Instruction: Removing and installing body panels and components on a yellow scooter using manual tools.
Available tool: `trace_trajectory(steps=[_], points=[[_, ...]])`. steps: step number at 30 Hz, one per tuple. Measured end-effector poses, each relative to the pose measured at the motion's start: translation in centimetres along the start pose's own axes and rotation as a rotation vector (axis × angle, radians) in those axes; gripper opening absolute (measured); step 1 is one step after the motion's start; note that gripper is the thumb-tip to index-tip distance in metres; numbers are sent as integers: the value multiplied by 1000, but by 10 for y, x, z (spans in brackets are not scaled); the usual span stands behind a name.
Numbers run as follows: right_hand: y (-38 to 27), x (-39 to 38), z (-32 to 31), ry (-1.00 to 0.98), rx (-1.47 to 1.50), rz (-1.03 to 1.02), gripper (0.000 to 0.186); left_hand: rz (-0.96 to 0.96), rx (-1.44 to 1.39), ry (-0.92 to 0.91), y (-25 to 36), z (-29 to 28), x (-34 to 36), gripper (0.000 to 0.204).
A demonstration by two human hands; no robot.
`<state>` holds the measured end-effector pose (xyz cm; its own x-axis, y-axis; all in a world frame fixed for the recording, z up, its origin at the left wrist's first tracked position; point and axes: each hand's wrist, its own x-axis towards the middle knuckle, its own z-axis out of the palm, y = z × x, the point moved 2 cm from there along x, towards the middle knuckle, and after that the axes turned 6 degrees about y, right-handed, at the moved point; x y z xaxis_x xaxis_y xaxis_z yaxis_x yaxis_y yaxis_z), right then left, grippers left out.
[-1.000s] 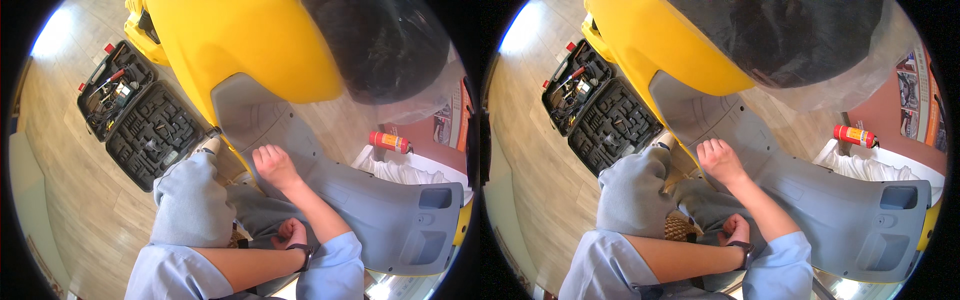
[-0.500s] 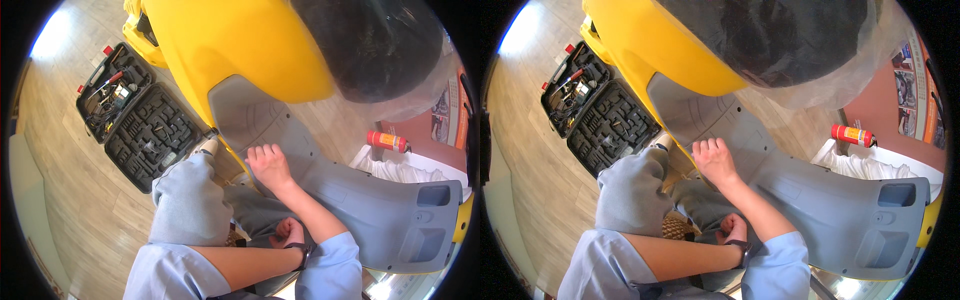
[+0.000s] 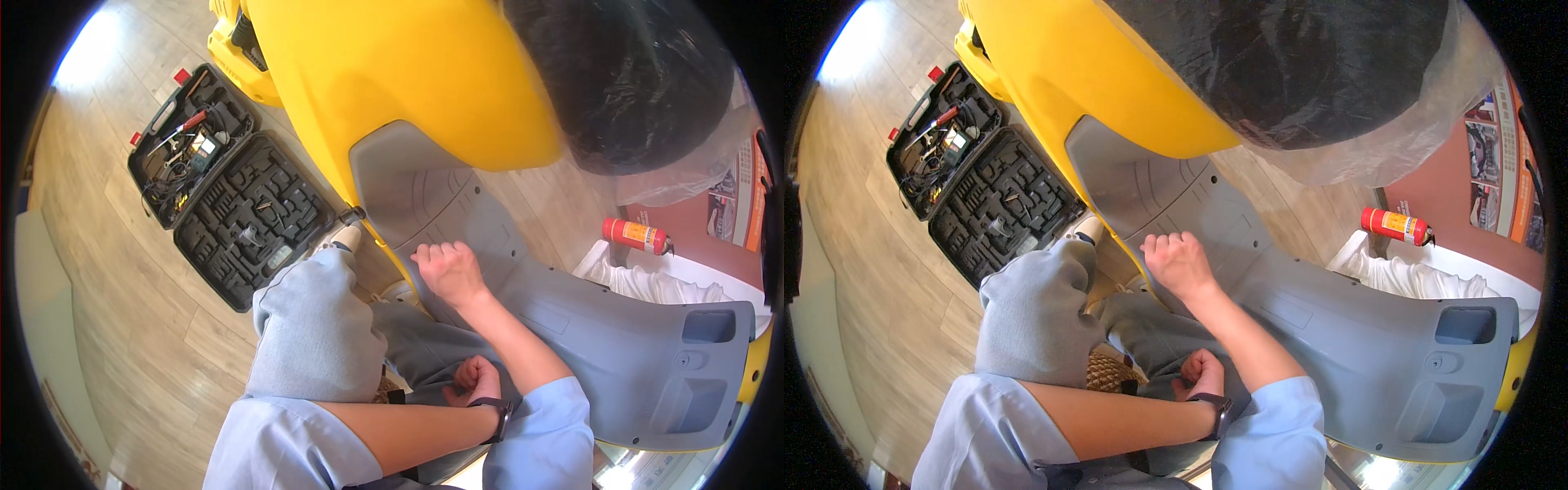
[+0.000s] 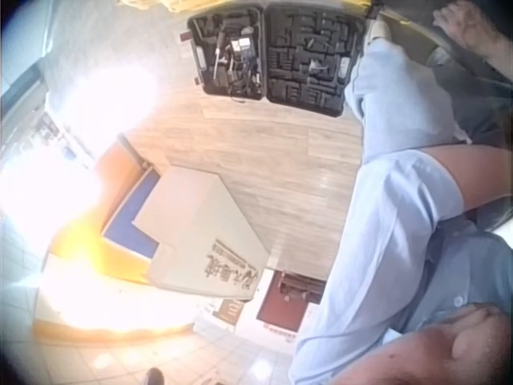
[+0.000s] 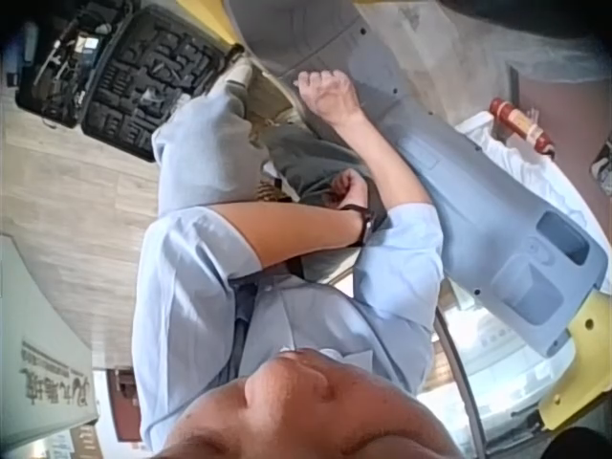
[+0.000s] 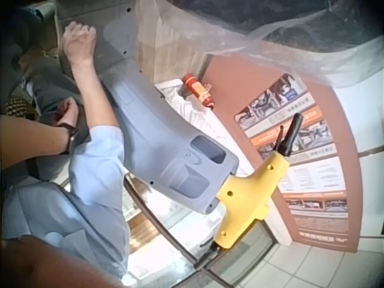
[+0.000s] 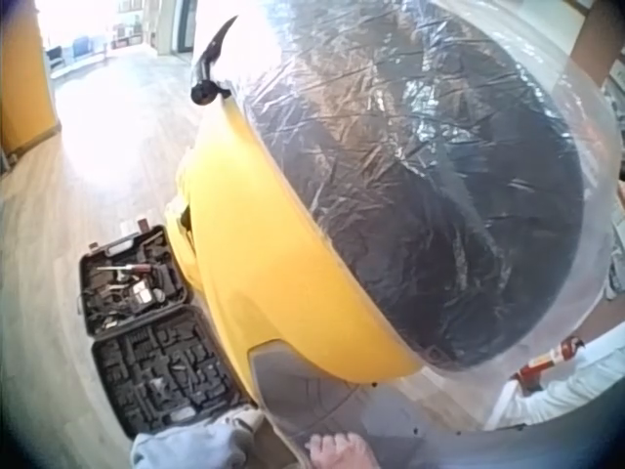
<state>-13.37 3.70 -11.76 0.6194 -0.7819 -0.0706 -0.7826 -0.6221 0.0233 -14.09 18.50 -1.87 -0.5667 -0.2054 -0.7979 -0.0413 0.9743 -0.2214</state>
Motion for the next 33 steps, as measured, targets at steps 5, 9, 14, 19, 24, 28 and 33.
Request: trace_trajectory(steps=[5, 9, 14, 19, 24, 28, 33], points=[[0, 8, -18, 63, 18, -8, 5, -22, -13, 5, 4, 1, -1, 40], [10, 6, -15, 96, 77, -92, 8, -23, -18, 11, 4, -1, 0, 39], [7, 2, -3, 68, -9, -132, 7, -21, -58, 29, 5, -1, 2, 41], [0, 8, -10, 92, -18, -33, 6, -50, -30, -1, 9, 0, 3, 43], [2, 7, -15, 130, -3, -113, 10, -46, -26, 1, 8, 1, 2, 44], [10, -1, -1, 66, 25, -103, 18, -33, -8, 29, 2, -2, 0, 43], [1, 3, -4, -113, 28, 70, 17, -33, -43, 24, 6, 1, 2, 42]])
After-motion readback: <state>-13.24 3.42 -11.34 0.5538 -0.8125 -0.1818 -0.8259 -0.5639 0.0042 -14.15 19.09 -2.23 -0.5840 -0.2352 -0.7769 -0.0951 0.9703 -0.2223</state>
